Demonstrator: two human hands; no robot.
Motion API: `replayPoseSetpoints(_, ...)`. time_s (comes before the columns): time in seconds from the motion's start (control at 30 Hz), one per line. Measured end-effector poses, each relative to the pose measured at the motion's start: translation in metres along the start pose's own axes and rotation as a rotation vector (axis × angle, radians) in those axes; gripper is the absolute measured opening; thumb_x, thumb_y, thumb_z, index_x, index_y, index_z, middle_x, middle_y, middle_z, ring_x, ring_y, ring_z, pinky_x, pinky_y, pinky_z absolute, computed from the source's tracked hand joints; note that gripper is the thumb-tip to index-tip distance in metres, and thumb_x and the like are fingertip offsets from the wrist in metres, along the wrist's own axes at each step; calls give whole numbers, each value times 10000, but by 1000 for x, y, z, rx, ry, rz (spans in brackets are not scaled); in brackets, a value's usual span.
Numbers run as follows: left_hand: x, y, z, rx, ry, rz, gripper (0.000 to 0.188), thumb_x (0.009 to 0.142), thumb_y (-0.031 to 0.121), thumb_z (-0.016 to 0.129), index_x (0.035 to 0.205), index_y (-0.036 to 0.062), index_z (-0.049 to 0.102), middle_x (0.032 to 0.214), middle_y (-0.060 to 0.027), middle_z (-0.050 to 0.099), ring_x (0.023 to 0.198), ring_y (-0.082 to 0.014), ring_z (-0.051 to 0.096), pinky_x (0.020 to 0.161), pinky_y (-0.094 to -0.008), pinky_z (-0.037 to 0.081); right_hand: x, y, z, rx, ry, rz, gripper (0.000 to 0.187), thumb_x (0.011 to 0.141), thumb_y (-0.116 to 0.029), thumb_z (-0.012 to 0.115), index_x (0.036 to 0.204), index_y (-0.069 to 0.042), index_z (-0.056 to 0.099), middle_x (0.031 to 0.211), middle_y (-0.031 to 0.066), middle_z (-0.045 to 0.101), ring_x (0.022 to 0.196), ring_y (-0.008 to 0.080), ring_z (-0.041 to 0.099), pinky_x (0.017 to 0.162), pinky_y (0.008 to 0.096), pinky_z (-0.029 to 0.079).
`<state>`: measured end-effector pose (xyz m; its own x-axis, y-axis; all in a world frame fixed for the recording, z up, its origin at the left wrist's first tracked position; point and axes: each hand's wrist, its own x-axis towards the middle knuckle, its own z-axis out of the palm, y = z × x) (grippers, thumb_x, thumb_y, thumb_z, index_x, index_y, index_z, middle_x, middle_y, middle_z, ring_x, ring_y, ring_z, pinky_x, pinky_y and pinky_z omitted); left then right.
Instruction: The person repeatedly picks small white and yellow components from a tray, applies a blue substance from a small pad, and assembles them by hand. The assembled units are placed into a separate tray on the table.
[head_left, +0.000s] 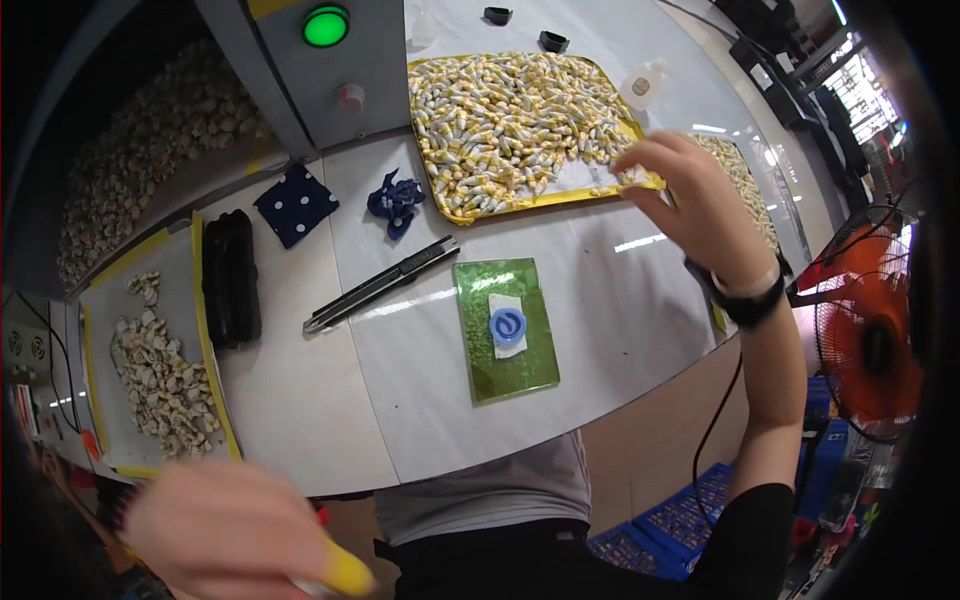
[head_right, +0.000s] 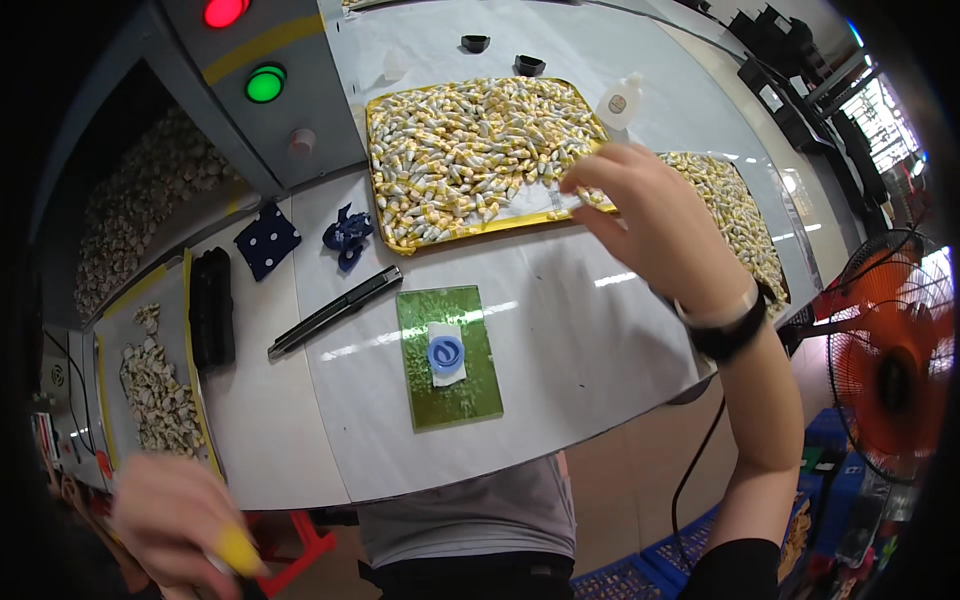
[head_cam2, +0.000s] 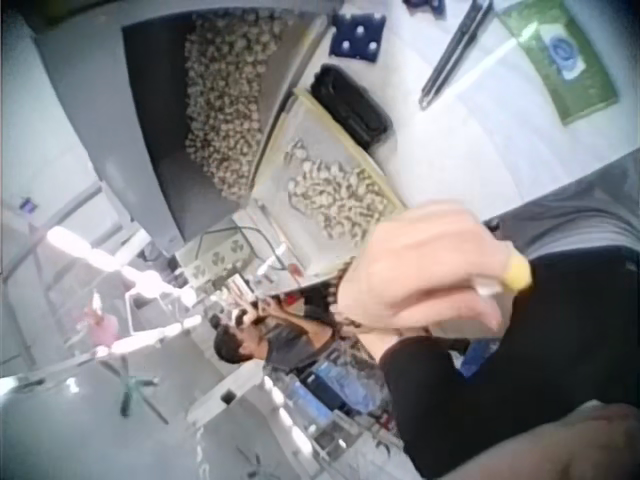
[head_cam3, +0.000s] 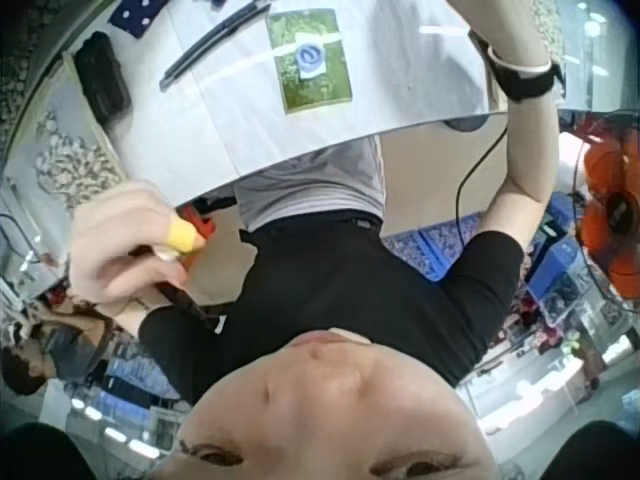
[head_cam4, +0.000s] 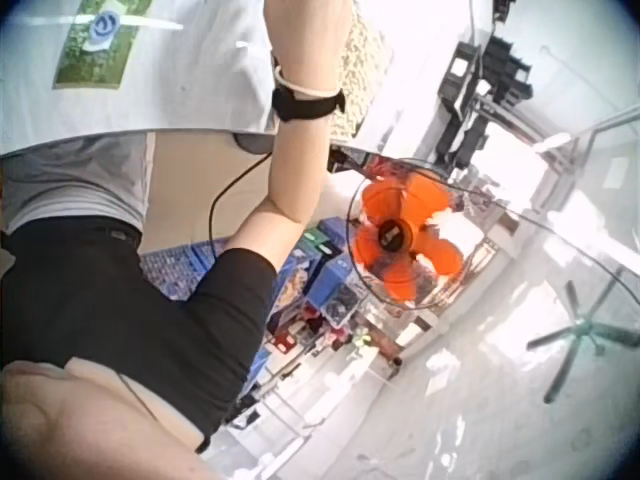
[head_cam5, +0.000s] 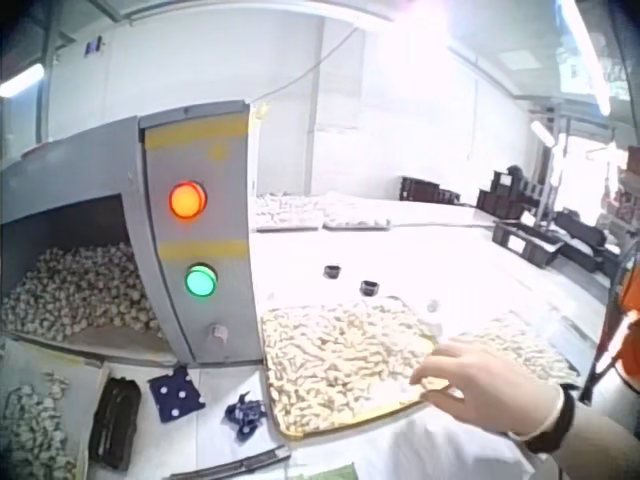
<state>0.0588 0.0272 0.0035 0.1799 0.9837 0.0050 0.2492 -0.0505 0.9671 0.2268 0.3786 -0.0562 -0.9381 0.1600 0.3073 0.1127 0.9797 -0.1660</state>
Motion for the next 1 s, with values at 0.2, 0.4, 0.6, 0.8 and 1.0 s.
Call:
replayPoseSetpoints(0.2, 11, -53, 58, -377, -124, 112, 196, 821, 104, 642, 943, -41, 593, 903, -169, 655, 734, -293, 641, 659, -340, 506, 32, 44, 29, -76, -169, -109, 79, 769, -50, 601, 846, -44, 586, 881, 89, 562, 889, 282, 546, 767, 374, 465)
replayPoseSetpoints(0.4, 0, -76, 99, -941, -15, 29, 313, 898, 271, 565, 892, -36, 622, 840, -154, 669, 698, -250, 640, 631, -328, 504, 34, 34, 41, -152, -177, -81, 59, 783, -20, 539, 842, -26, 530, 860, 100, 555, 882, 281, 545, 751, 380, 471)
replayPoseSetpoints(0.6, 25, -94, 124, -1063, 166, 465, 286, 749, 214, 748, 833, -39, 645, 770, -149, 654, 645, -221, 576, 558, -299, 453, 38, 27, 38, -267, -130, -109, 111, 786, 7, 513, 892, -13, 538, 853, 109, 555, 868, 285, 548, 739, 376, 475)
replayPoseSetpoints(0.8, 16, -107, 129, -1181, 166, 321, 317, 744, 152, 748, 952, -52, 623, 906, -171, 634, 796, -225, 605, 679, -307, 474, 26, -19, 17, 254, -3, -120, 114, 803, 25, 577, 900, -1, 632, 813, 81, 594, 718, 194, 581, 633, 280, 472)
replayPoseSetpoints(1.0, 5, -111, 129, -1312, 170, 129, 388, 737, 83, 743, 1062, -63, 591, 978, -157, 628, 883, -231, 607, 798, -317, 468, -5, -79, 5, 517, -224, -46, 106, 714, -24, 721, 786, -24, 644, 666, 35, 604, 534, 86, 526, 454, 211, 391)
